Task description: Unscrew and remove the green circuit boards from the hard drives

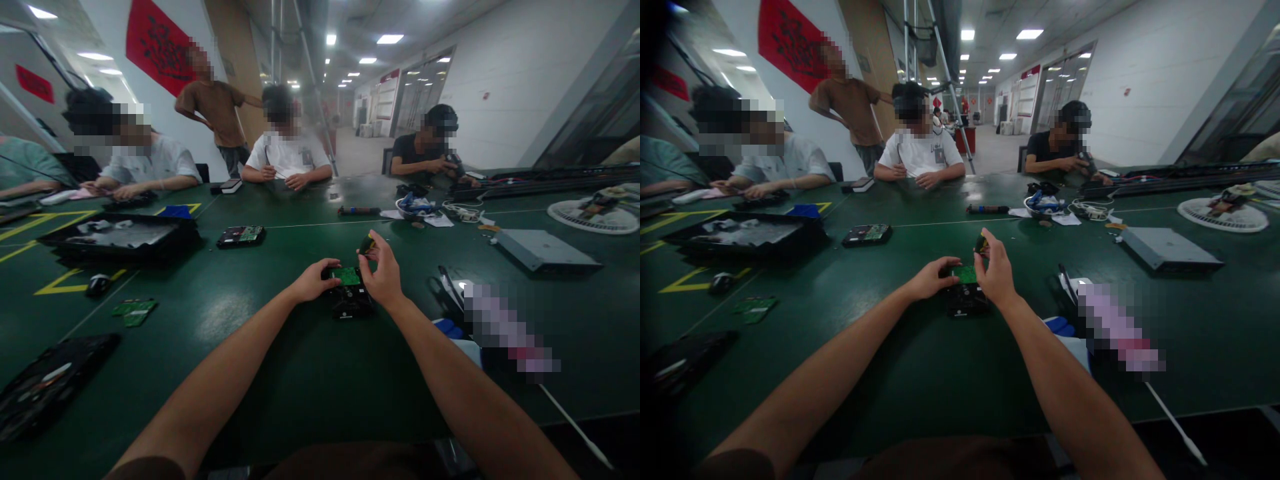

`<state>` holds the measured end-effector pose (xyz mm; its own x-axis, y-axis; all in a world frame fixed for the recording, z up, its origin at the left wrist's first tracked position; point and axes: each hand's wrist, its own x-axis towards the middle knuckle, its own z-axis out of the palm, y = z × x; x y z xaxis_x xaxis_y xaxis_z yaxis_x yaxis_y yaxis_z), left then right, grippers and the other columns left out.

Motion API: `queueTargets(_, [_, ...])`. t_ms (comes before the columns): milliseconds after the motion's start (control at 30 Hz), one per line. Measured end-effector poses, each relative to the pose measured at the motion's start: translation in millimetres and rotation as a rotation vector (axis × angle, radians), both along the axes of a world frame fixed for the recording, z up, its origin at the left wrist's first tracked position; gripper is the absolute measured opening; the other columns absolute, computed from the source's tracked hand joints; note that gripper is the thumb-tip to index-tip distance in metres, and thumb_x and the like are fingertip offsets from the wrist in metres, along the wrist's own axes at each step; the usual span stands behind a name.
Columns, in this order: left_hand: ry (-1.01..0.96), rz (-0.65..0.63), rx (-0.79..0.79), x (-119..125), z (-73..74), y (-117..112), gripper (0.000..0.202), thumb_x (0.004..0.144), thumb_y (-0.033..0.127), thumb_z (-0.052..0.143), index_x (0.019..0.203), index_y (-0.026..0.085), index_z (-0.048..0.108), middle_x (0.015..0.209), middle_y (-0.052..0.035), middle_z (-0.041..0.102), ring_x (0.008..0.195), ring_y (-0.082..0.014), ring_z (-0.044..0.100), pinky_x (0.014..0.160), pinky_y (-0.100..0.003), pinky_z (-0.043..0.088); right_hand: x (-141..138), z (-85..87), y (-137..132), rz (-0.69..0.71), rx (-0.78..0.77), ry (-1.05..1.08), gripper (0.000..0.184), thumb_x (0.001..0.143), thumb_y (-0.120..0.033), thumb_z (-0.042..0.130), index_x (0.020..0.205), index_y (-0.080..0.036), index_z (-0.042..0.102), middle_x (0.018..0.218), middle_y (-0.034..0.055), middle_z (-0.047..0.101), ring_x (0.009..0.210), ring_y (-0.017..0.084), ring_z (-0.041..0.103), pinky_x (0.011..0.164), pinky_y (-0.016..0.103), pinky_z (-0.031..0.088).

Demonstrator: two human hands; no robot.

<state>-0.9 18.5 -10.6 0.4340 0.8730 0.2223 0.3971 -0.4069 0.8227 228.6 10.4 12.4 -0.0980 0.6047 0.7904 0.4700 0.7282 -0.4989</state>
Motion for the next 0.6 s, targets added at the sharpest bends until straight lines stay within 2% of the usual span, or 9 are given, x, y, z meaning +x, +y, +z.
queueTargets(133, [0.015,0.007,0.0,0.0,1.0,-0.7,0.063,0.086,0.029,0.076,0.143,0.021,0.053,0.14,-0.0111,0.063,0.129,-0.0252,0.059,0.115,-0.045,0.043,1.1,1.6,-0.3,-0.049,0.031,-0.048,0.064,0.097,-0.027,0.059,0.156,-0.031,0.034,0.13,0.0129,0.058,0.101,0.027,0.068,0.091,0.053,0.064])
queueTargets(333, [0.02,0.007,0.007,0.2,2.5,-1.3,0.062,0.086,0.028,0.075,0.143,0.02,0.053,0.14,-0.0115,0.063,0.129,-0.0261,0.06,0.114,-0.047,0.043,0.7,2.5,-0.8,-0.07,0.026,-0.052,0.065,0.098,-0.025,0.058,0.157,-0.031,0.033,0.137,0.0125,0.057,0.1,0.026,0.067,0.085,0.049,0.065])
queueTargets(467, [0.032,0.014,0.014,-0.1,1.2,-0.3,0.061,0.086,0.029,0.076,0.142,0.02,0.054,0.14,-0.0112,0.063,0.129,-0.0264,0.06,0.114,-0.047,0.045,0.5,3.7,-2.1,-0.089,0.024,-0.039,0.067,0.096,-0.03,0.061,0.157,-0.03,0.033,0.129,0.0123,0.059,0.097,0.025,0.067,0.079,0.046,0.066])
queueTargets(600, [0.029,0.013,0.021,0.1,-1.1,0.8,0.06,0.086,0.03,0.076,0.141,0.02,0.055,0.139,-0.0111,0.064,0.129,-0.026,0.06,0.114,-0.046,0.045,0.0,4.7,-2.8,-0.092,0.031,-0.056,0.066,0.097,-0.03,0.059,0.157,-0.03,0.032,0.131,0.0126,0.059,0.1,0.026,0.067,0.084,0.048,0.066])
